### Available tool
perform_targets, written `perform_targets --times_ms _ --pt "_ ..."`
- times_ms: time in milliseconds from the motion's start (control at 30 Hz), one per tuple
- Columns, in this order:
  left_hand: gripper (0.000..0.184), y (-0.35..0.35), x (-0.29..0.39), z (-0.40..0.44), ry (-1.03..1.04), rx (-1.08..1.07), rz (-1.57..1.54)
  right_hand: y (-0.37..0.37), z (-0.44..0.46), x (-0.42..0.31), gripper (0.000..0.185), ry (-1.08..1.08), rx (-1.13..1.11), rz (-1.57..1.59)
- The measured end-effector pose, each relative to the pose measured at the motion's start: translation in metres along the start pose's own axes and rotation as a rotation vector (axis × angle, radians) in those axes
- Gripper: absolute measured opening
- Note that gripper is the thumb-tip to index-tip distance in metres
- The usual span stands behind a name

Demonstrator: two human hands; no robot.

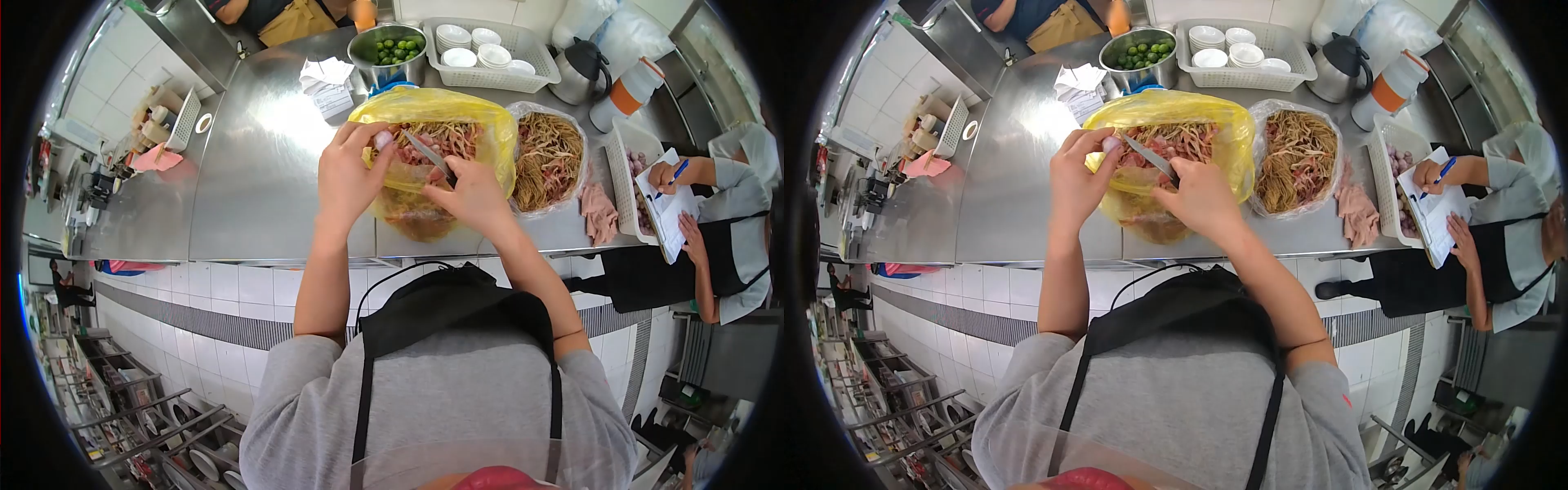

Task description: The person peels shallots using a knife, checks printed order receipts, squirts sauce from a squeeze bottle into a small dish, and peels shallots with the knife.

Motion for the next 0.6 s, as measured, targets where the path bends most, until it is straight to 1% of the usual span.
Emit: perform_targets --times_ms 67,133,200,233,267,300,367,433,467,533,567,600 --pt "0.021 0.002 -0.006 -0.002 0.011 -0.018 0.03 -0.005 0.003 -0.001 0.029 -0.017 0.04 0.003" --pt "0.021 0.001 -0.009 -0.004 0.019 -0.039 0.063 -0.024 0.006 -0.015 0.029 0.139 0.045 0.264" --pt "0.023 -0.001 -0.01 -0.007 -0.055 -0.137 0.115 -0.039 0.016 -0.011 0.028 0.129 0.039 0.218" --pt "0.023 -0.004 -0.008 -0.008 -0.048 -0.143 0.109 -0.045 0.023 -0.007 0.027 0.118 0.035 0.17" --pt "0.024 -0.009 -0.005 -0.008 -0.132 -0.156 0.101 -0.045 0.028 -0.001 0.027 0.094 -0.008 0.087" --pt "0.025 -0.014 0.0 -0.009 -0.211 -0.173 0.09 -0.04 0.031 0.007 0.027 0.108 0.01 0.079" --pt "0.026 -0.023 0.01 -0.01 -0.185 -0.096 0.023 -0.03 0.034 0.016 0.026 -0.109 0.007 0.047" --pt "0.027 -0.026 0.022 -0.012 -0.179 -0.006 -0.157 -0.038 0.032 0.001 0.024 0.026 -0.042 0.084" --pt "0.027 -0.023 0.031 -0.014 -0.166 -0.028 -0.181 -0.034 0.032 0.005 0.024 0.05 -0.022 0.068" --pt "0.03 -0.017 0.048 -0.019 -0.106 0.057 -0.349 -0.025 0.032 0.019 0.023 -0.092 0.081 -0.065" --pt "0.03 -0.011 0.054 -0.022 -0.097 0.047 -0.366 -0.027 0.03 0.023 0.023 -0.081 0.093 -0.079" --pt "0.031 -0.003 0.06 -0.024 -0.047 0.036 -0.34 -0.03 0.028 0.025 0.021 -0.183 0.2 -0.075"
Point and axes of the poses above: each hand's wrist, its own z-axis towards the middle knuckle, its own y-axis out of the palm, x = y × z, the point moved 1 cm from there along z, towards the middle knuckle, and after that the axes turned 2 degrees about -y, right-handed, at the moved point
